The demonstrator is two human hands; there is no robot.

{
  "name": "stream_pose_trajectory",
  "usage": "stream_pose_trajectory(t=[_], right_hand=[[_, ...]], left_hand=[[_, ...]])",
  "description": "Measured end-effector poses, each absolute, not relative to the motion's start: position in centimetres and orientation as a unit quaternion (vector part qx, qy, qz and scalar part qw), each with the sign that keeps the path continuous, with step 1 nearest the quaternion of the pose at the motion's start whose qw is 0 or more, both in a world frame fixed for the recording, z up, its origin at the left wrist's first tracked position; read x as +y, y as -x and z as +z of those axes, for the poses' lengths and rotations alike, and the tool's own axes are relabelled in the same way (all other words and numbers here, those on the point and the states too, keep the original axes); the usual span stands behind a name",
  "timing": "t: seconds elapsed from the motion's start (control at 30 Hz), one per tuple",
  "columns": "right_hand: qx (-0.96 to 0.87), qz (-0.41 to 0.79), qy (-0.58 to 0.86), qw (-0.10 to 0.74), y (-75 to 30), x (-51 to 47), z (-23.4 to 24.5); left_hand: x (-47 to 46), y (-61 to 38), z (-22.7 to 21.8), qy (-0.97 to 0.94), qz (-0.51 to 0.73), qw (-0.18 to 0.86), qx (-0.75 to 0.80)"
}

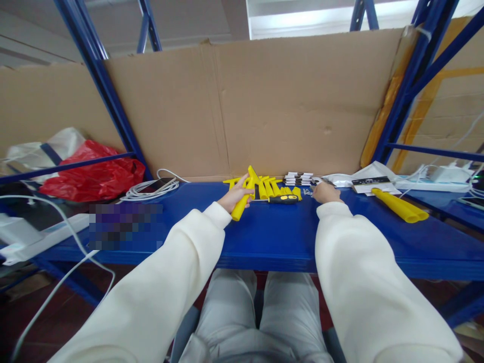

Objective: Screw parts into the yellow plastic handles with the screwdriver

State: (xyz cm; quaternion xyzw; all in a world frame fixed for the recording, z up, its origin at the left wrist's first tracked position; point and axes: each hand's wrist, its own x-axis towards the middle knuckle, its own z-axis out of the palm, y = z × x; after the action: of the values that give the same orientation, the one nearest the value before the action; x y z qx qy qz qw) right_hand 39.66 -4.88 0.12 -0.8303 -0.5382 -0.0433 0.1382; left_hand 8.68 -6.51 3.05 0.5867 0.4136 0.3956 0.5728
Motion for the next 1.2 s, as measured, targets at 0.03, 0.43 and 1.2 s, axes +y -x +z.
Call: stream_pose_trajectory(t=[0.03, 0.43, 1.2], right_hand=[[-0.541, -0.044, 0.829, 0.135, -39.5, -5.0, 0.2], [-0.570, -0.032, 0.812, 0.124, -38.9, -5.4, 0.6], [-0.640, -0.043, 0.763, 0.084, -37.4, -4.9, 0.8]], left_hand=[[-6.7, -8.7, 3.1, -0.586, 0.390, 0.580, 0.409], [-6.0, -8.8, 2.3, -0.600, 0.347, 0.602, 0.396], [-6.2, -8.6, 2.4, -0.617, 0.308, 0.612, 0.388]])
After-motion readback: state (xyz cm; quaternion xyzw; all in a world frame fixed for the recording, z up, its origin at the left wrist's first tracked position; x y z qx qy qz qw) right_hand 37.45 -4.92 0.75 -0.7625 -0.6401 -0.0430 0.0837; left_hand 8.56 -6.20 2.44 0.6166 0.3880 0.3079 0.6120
